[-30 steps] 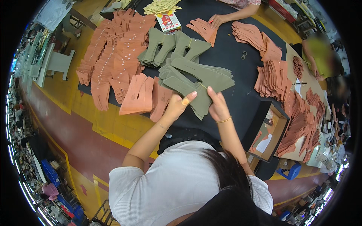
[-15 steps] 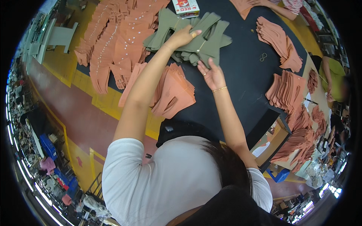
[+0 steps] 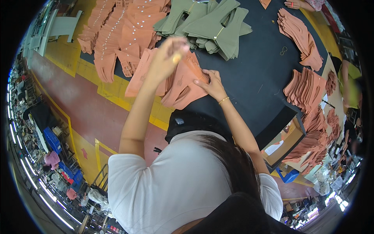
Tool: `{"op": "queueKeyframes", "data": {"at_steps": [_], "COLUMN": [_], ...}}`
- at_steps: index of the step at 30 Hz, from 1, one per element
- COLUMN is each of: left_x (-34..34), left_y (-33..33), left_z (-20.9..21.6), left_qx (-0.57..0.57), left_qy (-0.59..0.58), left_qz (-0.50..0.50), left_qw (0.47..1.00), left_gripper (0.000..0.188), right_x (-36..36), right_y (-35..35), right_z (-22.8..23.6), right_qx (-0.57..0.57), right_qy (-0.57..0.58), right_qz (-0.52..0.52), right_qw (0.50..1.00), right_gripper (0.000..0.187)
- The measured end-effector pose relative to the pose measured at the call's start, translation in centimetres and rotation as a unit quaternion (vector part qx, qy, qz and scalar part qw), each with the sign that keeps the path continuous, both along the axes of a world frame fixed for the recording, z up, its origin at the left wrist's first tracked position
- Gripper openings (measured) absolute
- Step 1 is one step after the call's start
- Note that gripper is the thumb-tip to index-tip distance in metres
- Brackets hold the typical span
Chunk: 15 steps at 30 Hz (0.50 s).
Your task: The person gathers and aligns stacks of green and pink fabric pieces on a table, then inserts pins into the aligned edges to hold them together. The pinned stacks are placed back on the table.
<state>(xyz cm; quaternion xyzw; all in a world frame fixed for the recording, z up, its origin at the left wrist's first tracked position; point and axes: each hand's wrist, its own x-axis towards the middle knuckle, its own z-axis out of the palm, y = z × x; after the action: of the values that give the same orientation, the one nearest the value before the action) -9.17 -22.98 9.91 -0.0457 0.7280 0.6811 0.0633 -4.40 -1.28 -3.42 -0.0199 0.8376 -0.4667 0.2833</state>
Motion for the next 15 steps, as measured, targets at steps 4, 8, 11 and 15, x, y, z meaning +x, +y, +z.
{"op": "queueKeyframes", "data": {"at_steps": [4,8,11,15], "left_x": [7.9,13.7,16.0,16.5], "left_y": [0.1,2.7,4.8,6.4], "left_z": [-2.0,-5.0,-6.2,-6.5], "left_qx": [-0.065,-0.22,-0.321,-0.402], "left_qy": [-0.197,-0.171,-0.066,-0.043], "left_qz": [-0.111,-0.083,-0.067,-0.072], "left_qw": [0.972,0.957,0.943,0.912], "left_gripper": [0.037,0.055,0.077,0.104], "right_x": [-0.1,0.5,0.7,1.2], "right_y": [-1.4,-1.4,-1.0,-0.7], "right_z": [0.4,2.0,3.0,3.7], "right_qx": [0.031,-0.018,0.024,-0.02], "right_qy": [0.017,-0.009,-0.044,-0.116], "right_qz": [0.045,0.043,0.047,0.033], "right_qw": [0.998,0.999,0.998,0.993], "right_gripper": [0.087,0.086,0.082,0.08]}}
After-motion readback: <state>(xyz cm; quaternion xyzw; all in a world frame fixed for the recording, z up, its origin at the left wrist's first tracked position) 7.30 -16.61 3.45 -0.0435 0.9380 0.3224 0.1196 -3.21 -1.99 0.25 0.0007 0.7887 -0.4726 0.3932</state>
